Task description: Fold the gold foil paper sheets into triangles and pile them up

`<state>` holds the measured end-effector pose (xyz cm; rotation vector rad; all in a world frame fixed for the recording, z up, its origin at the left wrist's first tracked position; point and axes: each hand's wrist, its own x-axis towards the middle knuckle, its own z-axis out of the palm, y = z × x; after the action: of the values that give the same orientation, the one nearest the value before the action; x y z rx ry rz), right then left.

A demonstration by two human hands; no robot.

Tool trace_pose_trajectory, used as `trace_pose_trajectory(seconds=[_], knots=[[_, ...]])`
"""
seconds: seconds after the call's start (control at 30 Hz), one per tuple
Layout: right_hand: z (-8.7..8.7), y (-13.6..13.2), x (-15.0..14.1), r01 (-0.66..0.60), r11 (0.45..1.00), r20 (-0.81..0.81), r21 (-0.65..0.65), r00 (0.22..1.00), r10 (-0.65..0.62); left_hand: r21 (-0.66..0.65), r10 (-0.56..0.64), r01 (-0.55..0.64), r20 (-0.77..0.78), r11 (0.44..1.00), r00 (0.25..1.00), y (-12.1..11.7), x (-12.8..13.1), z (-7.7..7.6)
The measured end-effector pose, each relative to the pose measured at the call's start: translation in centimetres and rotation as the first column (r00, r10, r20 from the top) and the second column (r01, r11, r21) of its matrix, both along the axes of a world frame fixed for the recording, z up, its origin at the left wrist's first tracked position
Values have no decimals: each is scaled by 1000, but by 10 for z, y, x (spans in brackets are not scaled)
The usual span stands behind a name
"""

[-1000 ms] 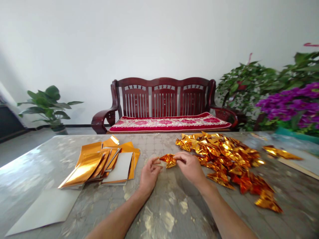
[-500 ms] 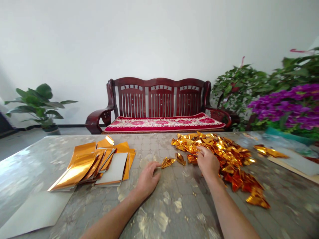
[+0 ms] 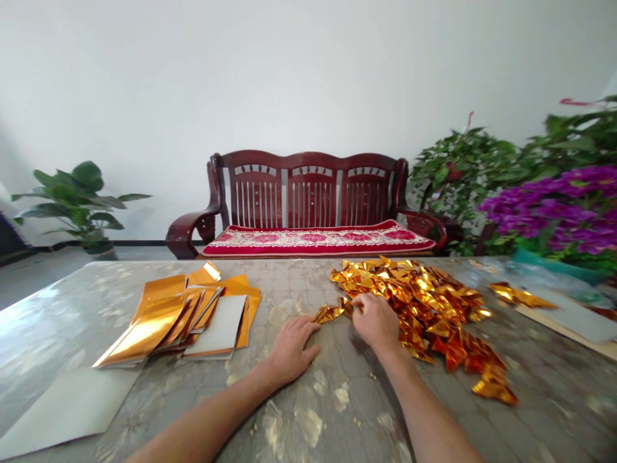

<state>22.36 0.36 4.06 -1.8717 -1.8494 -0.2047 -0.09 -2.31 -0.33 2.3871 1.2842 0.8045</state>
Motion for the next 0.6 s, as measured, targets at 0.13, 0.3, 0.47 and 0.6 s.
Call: trace_pose_trajectory(seconds=[0.13,0.3,0.47,0.6], knots=[[-6,2,-8,5,999,108,-51,994,1,-4,-4,4,-18,1000,1000,2,2,0],[-16,7,-7,43,999,137,-31,990,-38,-26,-5,6,24,1000,1000,7,4,1],[-11,7,-4,85,996,-3,28,996,-85,-88,85,-65,257,994,963,13,-1,-7],[-2,10,-8,25,1000,-541,15,841,-13,-117,247,-217,471,969,847,12,-7,-9]])
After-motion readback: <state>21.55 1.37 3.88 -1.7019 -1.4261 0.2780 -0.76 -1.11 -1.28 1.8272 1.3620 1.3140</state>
